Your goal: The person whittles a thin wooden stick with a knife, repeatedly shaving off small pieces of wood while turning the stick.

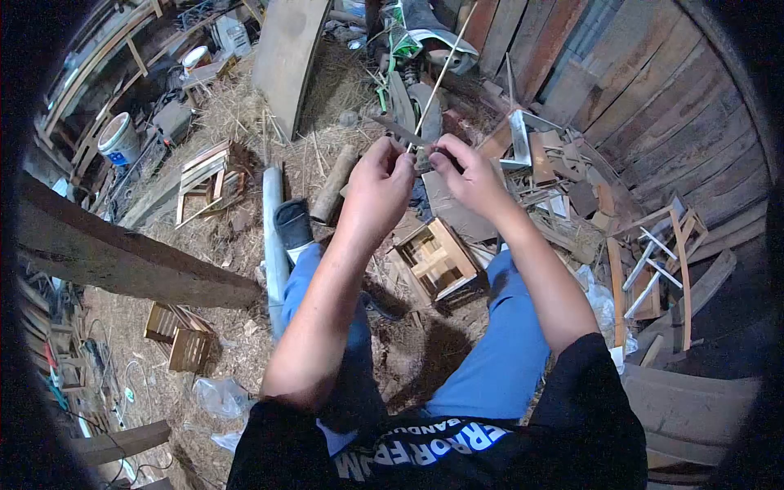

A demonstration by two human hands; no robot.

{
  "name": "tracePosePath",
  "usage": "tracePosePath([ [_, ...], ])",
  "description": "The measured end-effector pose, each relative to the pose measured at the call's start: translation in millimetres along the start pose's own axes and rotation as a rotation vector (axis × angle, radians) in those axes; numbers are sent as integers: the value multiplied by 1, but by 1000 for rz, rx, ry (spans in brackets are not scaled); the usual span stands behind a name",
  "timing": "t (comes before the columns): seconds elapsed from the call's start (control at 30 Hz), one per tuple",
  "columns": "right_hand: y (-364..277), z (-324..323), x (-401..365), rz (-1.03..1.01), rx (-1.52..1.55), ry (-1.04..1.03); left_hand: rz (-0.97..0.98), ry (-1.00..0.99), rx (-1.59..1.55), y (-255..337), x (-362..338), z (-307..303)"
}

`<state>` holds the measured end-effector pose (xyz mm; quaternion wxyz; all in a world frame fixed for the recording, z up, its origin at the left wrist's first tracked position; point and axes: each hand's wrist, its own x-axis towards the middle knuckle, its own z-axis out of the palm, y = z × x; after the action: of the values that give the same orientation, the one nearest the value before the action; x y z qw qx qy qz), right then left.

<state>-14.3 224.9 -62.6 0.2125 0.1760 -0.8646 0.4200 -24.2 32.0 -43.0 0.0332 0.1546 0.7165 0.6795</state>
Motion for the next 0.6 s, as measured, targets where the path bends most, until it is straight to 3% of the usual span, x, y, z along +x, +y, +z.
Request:
tracePosePath([
  [0.07, 0, 0, -1, -1, 4, 4, 82, 30, 7, -12, 3, 1],
  [0.17, 5, 1, -2, 0, 4, -4, -10, 25, -162, 11, -7, 1],
  [0.37, -9, -1, -3, 18, -46, 4, -35, -78, -74, 6, -14, -11],
  [0.6, -9, 9, 1, -57, -52, -36, 50, -6, -10, -3, -17, -25],
])
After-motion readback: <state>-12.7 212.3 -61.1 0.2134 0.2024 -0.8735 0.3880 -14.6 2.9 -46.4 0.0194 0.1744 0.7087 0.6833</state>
